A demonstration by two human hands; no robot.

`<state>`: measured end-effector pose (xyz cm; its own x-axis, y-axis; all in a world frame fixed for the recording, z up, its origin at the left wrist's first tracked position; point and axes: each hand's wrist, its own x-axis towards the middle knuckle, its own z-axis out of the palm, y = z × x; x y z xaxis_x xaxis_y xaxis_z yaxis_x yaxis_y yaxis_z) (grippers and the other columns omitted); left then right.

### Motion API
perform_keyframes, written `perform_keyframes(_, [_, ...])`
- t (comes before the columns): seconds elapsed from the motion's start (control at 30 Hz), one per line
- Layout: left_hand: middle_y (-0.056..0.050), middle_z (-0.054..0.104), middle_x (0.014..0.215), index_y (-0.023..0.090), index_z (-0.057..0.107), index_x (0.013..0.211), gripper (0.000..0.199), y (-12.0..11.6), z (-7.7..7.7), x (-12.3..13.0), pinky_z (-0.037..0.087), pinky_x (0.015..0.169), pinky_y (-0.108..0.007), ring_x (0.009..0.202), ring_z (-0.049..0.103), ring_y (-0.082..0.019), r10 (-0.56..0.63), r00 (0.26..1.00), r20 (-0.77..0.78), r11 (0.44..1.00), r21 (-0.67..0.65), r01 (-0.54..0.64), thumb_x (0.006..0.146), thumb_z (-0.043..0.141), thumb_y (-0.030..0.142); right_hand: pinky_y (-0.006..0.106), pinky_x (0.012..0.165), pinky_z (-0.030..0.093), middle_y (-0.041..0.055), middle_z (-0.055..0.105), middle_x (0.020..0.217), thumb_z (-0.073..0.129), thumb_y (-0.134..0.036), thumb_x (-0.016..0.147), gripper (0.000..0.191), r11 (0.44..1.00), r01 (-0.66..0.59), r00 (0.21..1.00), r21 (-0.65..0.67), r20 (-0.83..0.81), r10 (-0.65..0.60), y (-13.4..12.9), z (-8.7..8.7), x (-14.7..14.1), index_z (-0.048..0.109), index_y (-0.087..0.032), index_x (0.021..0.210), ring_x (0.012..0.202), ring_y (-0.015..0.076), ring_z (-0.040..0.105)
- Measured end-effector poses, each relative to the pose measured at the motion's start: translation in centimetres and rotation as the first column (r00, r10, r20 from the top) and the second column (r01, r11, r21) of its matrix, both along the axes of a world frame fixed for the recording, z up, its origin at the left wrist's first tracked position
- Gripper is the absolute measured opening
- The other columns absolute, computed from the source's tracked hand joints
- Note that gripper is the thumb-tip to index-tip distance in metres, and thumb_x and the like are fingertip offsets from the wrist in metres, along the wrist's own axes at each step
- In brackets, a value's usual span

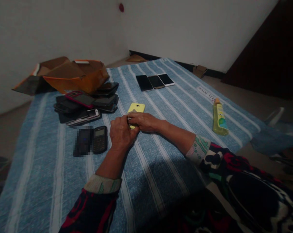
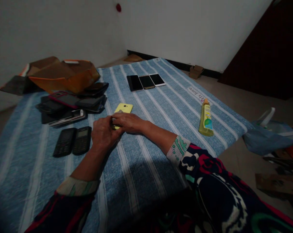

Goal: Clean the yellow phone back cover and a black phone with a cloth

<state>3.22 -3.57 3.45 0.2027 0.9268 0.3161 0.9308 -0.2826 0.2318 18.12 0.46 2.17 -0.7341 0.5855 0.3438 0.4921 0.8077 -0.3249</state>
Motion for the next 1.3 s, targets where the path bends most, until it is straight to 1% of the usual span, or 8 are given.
perform_keyframes(0.23, [-0.012,0.062,0.096,0.018,0.056,0.112,0.039,-0.4,-0.3,-0.2,0.045,0.084,-0.043,0.095,0.056,-0.032,0.020,0.999,-0.037,0.998,0.058,-0.018,0.080,0.059,0.041,0.032,0.087,0.043,0.0085,0.060,0.107,0.051,-0.019,0.094,0.016,0.997,0.052,0.999,0.062,-0.019,-0.050,-0.7,0.2,-0.1,0.066,-0.017,0.097,0.104,0.0209,0.053])
perform_keyframes(0.33, [-0.012,0.062,0.097,0.017,0.056,0.112,0.043,-0.7,-0.4,-0.4,0.046,0.083,-0.042,0.093,0.055,-0.032,0.014,0.999,-0.041,0.997,0.070,-0.012,0.079,0.063,0.043,0.040,0.097,0.039,0.0115,0.060,0.115,0.056,-0.015,0.090,0.017,0.986,0.126,0.992,0.112,-0.017,-0.124,-0.7,-0.2,-0.2,0.068,-0.016,0.102,0.118,0.0268,0.048])
perform_keyframes(0.43, [-0.011,0.062,0.097,0.015,0.056,0.110,0.043,-1.0,-0.7,-0.5,0.046,0.082,-0.041,0.093,0.054,-0.030,-0.005,1.000,-0.027,0.996,0.089,0.007,0.079,0.066,0.044,0.046,0.100,0.038,0.0121,0.060,0.121,0.061,-0.015,0.087,0.022,0.972,0.209,0.978,0.107,-0.035,-0.207,-0.7,-0.6,-0.2,0.068,-0.019,0.107,0.121,0.0295,0.046])
perform_keyframes(0.8, [-0.009,0.061,0.098,0.013,0.054,0.116,0.054,-1.6,-1.4,-0.7,0.048,0.082,-0.040,0.092,0.054,-0.028,0.030,0.999,0.021,0.991,0.128,-0.032,0.073,0.075,0.037,0.046,0.106,0.038,0.0133,0.063,0.121,0.053,-0.008,0.087,0.030,0.962,0.266,0.946,0.053,-0.205,-0.251,-0.4,-2.2,-0.1,0.069,-0.017,0.111,0.119,0.0264,0.052])
perform_keyframes(0.93, [-0.010,0.062,0.101,0.012,0.051,0.120,0.057,-1.8,-1.7,-0.6,0.048,0.082,-0.041,0.093,0.055,-0.029,0.050,0.997,0.062,0.991,0.118,-0.057,0.073,0.074,0.034,0.044,0.103,0.041,0.0142,0.064,0.117,0.056,-0.010,0.087,0.026,0.979,0.195,0.965,0.053,-0.190,-0.182,-1.0,-1.6,-0.6,0.068,-0.016,0.109,0.116,0.0261,0.054])
perform_keyframes(1.1, [-0.010,0.063,0.106,0.012,0.044,0.129,0.065,-1.9,-2.1,-0.6,0.048,0.084,-0.040,0.095,0.056,-0.028,0.041,0.993,0.107,0.989,0.135,-0.055,0.073,0.072,0.027,0.039,0.100,0.042,0.0089,0.065,0.111,0.055,-0.012,0.090,0.023,0.997,0.056,0.986,0.046,-0.161,-0.048,-1.0,-0.9,-1.7,0.067,-0.020,0.108,0.112,0.0220,0.055])
perform_keyframes(1.17, [-0.010,0.063,0.106,0.013,0.044,0.129,0.065,-1.9,-2.1,-0.6,0.048,0.084,-0.040,0.095,0.056,-0.028,0.046,0.993,0.108,0.988,0.139,-0.060,0.072,0.072,0.028,0.040,0.102,0.041,0.0107,0.064,0.116,0.055,-0.012,0.090,0.023,0.991,0.116,0.982,0.063,-0.157,-0.105,-0.2,-1.1,-1.6,0.067,-0.019,0.108,0.115,0.0231,0.054])
perform_keyframes(1.3, [-0.010,0.062,0.104,0.013,0.046,0.127,0.063,-2.1,-1.7,-0.6,0.047,0.085,-0.040,0.096,0.055,-0.028,0.065,0.994,0.090,0.993,0.091,-0.073,0.073,0.073,0.031,0.039,0.102,0.042,0.0136,0.063,0.120,0.053,-0.009,0.088,0.028,0.940,0.341,0.931,0.031,-0.148,-0.333,1.3,-1.9,-0.2,0.068,-0.016,0.110,0.117,0.0246,0.053])
